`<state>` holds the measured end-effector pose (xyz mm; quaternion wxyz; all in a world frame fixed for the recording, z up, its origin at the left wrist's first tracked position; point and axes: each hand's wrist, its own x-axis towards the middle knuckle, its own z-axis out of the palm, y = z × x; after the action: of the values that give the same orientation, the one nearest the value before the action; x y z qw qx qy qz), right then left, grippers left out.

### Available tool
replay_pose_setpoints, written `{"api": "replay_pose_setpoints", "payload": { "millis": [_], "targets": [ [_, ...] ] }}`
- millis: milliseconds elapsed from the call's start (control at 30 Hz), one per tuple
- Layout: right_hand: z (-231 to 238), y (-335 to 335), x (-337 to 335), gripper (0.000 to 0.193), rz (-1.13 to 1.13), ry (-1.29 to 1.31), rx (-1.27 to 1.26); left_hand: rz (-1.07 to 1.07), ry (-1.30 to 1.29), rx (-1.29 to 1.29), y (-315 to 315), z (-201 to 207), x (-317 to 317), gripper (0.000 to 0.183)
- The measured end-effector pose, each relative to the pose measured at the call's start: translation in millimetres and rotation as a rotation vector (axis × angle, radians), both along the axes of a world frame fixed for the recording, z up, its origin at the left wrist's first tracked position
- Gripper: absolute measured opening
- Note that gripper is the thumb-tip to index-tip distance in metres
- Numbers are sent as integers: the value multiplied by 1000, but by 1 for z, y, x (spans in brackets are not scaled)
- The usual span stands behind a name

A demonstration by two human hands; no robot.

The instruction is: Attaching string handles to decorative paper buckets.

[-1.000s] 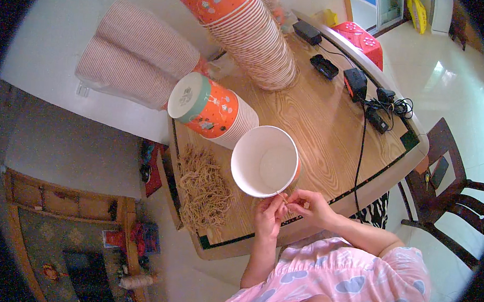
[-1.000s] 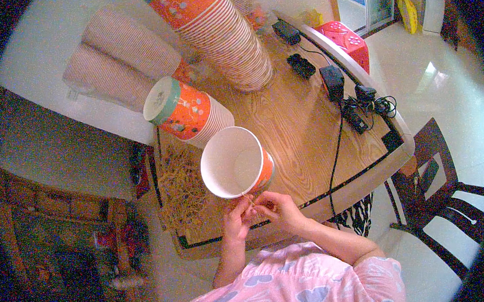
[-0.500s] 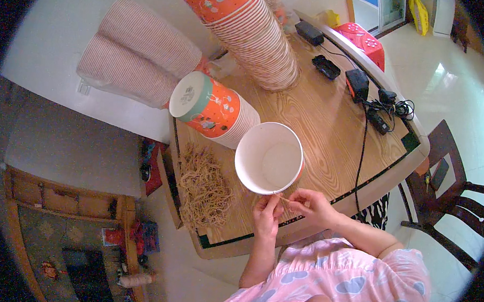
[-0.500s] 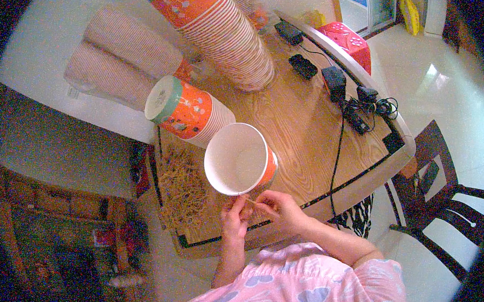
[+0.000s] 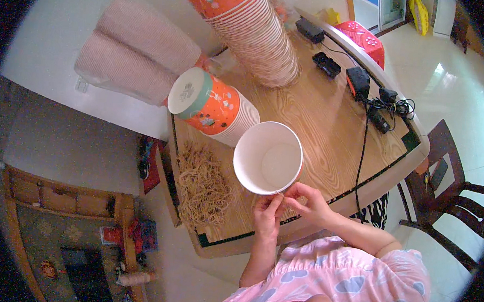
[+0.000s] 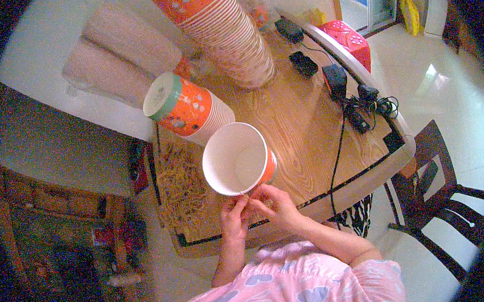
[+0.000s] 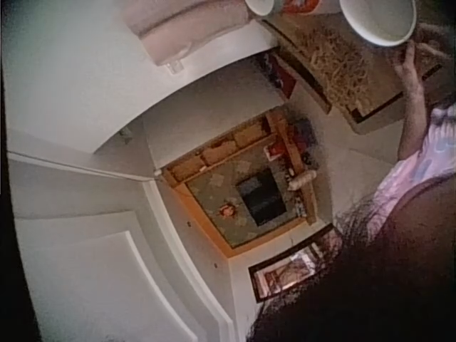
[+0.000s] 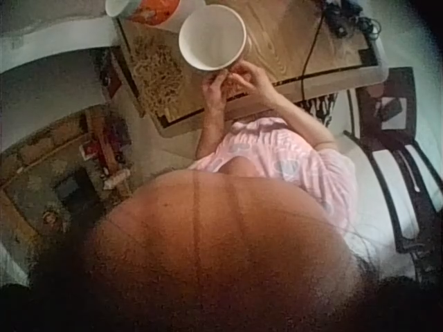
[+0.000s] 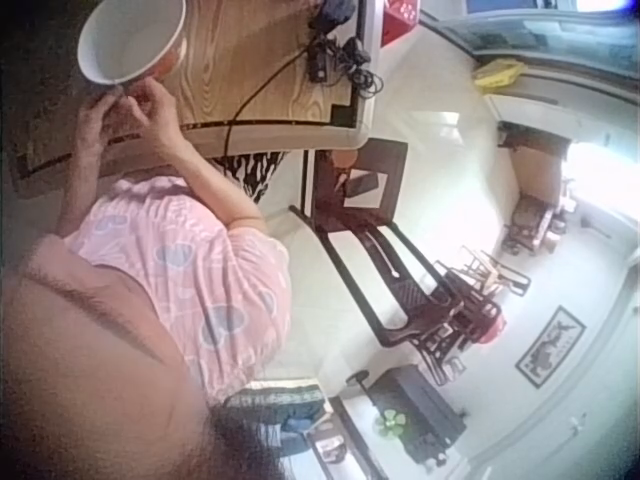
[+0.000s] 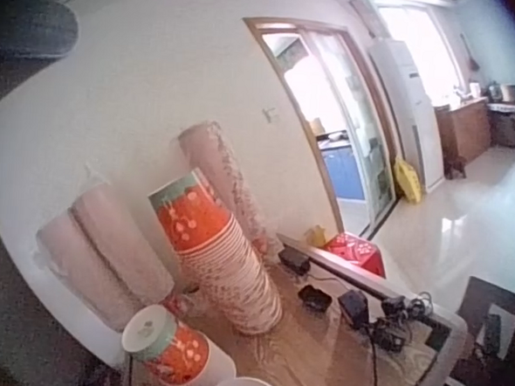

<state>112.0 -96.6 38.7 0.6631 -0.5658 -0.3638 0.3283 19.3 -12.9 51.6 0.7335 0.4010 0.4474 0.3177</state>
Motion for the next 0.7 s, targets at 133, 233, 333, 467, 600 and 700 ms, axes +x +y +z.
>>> {"api": "replay_pose_setpoints", "payload": {
  "millis": [133, 233, 333, 467, 600, 700],
  "targets": [
    [-4, 2, 1, 14, 4, 61, -50, -70, -59, -46, 5, -5, -9, 4],
    [4, 1, 4, 13, -5, 26, -24, -30, -37, -38, 2, -2, -5, 5],
    [0, 3, 5, 13, -27, 10, -34, -21, -23, -46, 0, 1, -3, 6],
    [3, 1, 3, 13, 10, -74, -41, 22, -13, -35, -3, 3, -2, 5],
    [8, 0, 3, 11, -2, -12, -3, 56, -83, -80, -1, -9, -4, 5],
    [2, -1, 4, 13, 66, 73, -20, -1, -82, -89, 5, -13, -7, 4]
  ]
}}
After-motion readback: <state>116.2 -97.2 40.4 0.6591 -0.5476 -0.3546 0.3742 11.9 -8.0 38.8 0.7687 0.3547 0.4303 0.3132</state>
